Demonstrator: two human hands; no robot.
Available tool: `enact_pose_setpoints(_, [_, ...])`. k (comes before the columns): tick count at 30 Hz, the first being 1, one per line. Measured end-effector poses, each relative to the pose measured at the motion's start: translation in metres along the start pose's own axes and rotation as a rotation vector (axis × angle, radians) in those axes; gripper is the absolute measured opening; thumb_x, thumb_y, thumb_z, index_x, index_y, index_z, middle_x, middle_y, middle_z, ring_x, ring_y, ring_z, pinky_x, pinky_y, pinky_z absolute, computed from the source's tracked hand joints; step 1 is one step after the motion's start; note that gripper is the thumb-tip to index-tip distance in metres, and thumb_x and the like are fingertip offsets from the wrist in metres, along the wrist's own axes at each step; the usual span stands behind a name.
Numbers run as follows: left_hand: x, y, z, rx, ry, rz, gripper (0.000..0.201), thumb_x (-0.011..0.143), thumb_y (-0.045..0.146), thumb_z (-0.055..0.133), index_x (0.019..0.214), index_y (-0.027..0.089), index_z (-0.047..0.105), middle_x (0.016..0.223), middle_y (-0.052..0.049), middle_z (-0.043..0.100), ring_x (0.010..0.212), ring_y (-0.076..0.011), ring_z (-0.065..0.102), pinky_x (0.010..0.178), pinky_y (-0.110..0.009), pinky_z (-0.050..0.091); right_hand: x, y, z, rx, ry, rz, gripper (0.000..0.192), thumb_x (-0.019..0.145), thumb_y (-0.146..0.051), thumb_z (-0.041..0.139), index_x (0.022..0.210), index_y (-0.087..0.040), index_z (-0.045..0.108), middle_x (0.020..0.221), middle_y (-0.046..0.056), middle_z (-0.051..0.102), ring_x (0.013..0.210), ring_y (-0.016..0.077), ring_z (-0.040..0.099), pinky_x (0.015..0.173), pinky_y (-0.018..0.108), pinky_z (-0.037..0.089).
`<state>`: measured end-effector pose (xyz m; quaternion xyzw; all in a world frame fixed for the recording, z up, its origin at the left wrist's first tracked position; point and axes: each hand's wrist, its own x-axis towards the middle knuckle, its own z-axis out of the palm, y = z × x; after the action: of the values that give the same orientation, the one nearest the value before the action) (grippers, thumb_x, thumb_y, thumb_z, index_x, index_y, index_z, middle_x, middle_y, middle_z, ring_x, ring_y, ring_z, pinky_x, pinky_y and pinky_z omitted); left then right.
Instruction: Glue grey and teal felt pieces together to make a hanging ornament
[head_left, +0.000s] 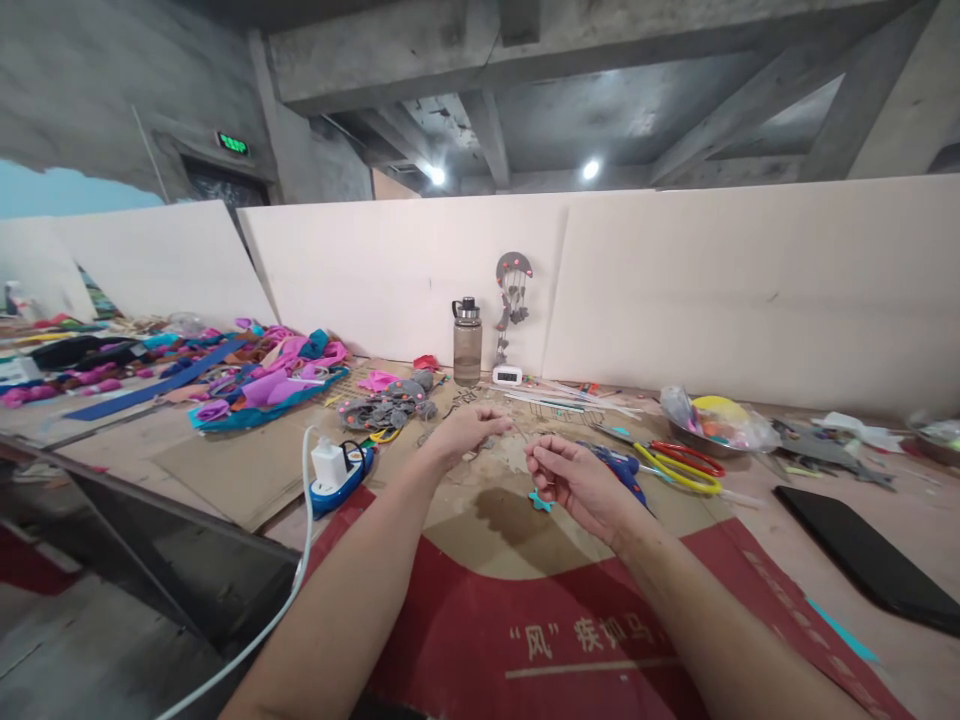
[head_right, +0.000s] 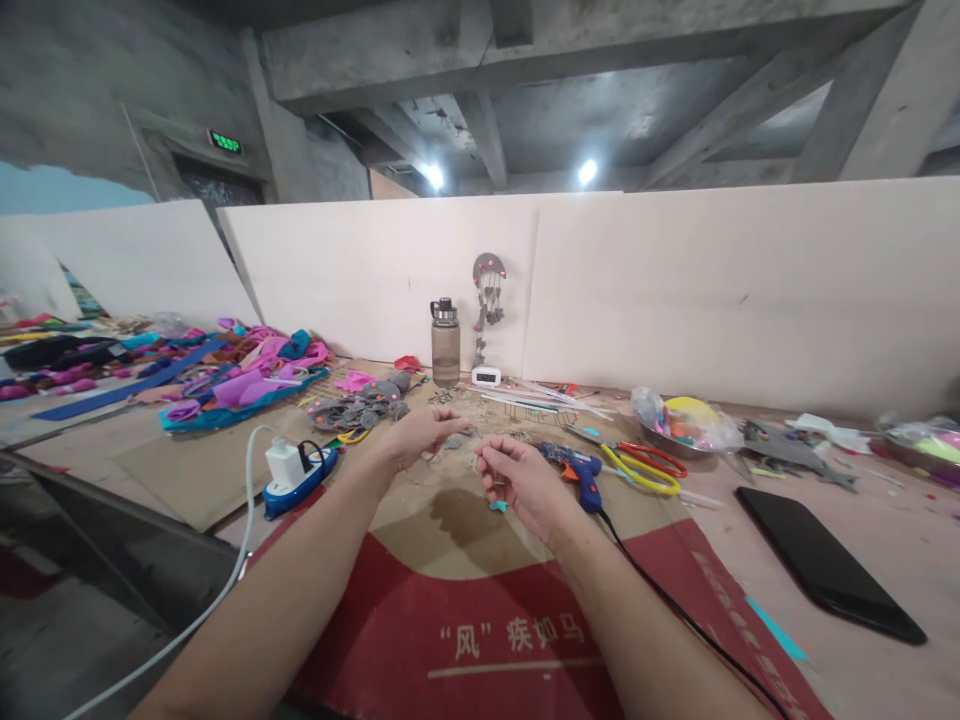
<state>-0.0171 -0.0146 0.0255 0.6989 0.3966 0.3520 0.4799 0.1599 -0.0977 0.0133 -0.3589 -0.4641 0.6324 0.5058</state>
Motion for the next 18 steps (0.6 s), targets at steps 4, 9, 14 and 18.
enact_pose_setpoints(4, [0.001, 0.002, 0.000, -0.118, 0.081, 0.022, 0.048, 0.068, 0.051, 0.066, 0.099, 0.014, 0.063, 0.056, 0.006, 0.046, 0.040, -0.0033, 0.024, 0.040, -0.020, 0.017, 0.003, 0.003, 0.003, 0.000, 0.069, -0.007, 0.032, 0.059, -0.037, 0.081, 0.073, -0.017, 0.061, 0.065, -0.002, 0.058, 0.051, 0.0061, 0.046, 0.047, 0.019, 0.038])
enact_pose_setpoints(9, [-0.002, 0.005, 0.006, -0.163, 0.000, 0.050, 0.041, 0.069, 0.049, 0.067, 0.088, 0.012, 0.066, 0.064, 0.001, 0.056, 0.042, -0.0027, 0.026, 0.041, -0.021, 0.015, 0.006, 0.009, 0.006, 0.101, 0.131, -0.069, 0.034, 0.062, -0.042, 0.078, 0.070, -0.018, 0.055, 0.063, -0.005, 0.052, 0.051, 0.0059, 0.042, 0.046, 0.019, 0.035])
enact_pose_setpoints(14, [-0.011, 0.014, 0.015, -0.087, -0.049, 0.058, 0.038, 0.068, 0.048, 0.069, 0.082, 0.013, 0.071, 0.054, 0.003, 0.047, 0.045, -0.0045, 0.027, 0.043, -0.021, 0.017, 0.006, 0.009, 0.005, 0.079, 0.166, -0.148, 0.030, 0.067, -0.042, 0.073, 0.071, -0.019, 0.055, 0.059, -0.005, 0.048, 0.049, 0.0061, 0.038, 0.046, 0.020, 0.032])
enact_pose_setpoints(18, [-0.016, 0.022, 0.019, -0.074, 0.008, 0.076, 0.042, 0.067, 0.046, 0.071, 0.092, 0.013, 0.072, 0.059, 0.001, 0.053, 0.046, -0.0046, 0.028, 0.044, -0.021, 0.018, 0.007, 0.008, 0.006, 0.059, 0.215, -0.205, 0.028, 0.066, -0.041, 0.074, 0.070, -0.018, 0.057, 0.060, -0.005, 0.046, 0.050, 0.0061, 0.037, 0.046, 0.020, 0.030])
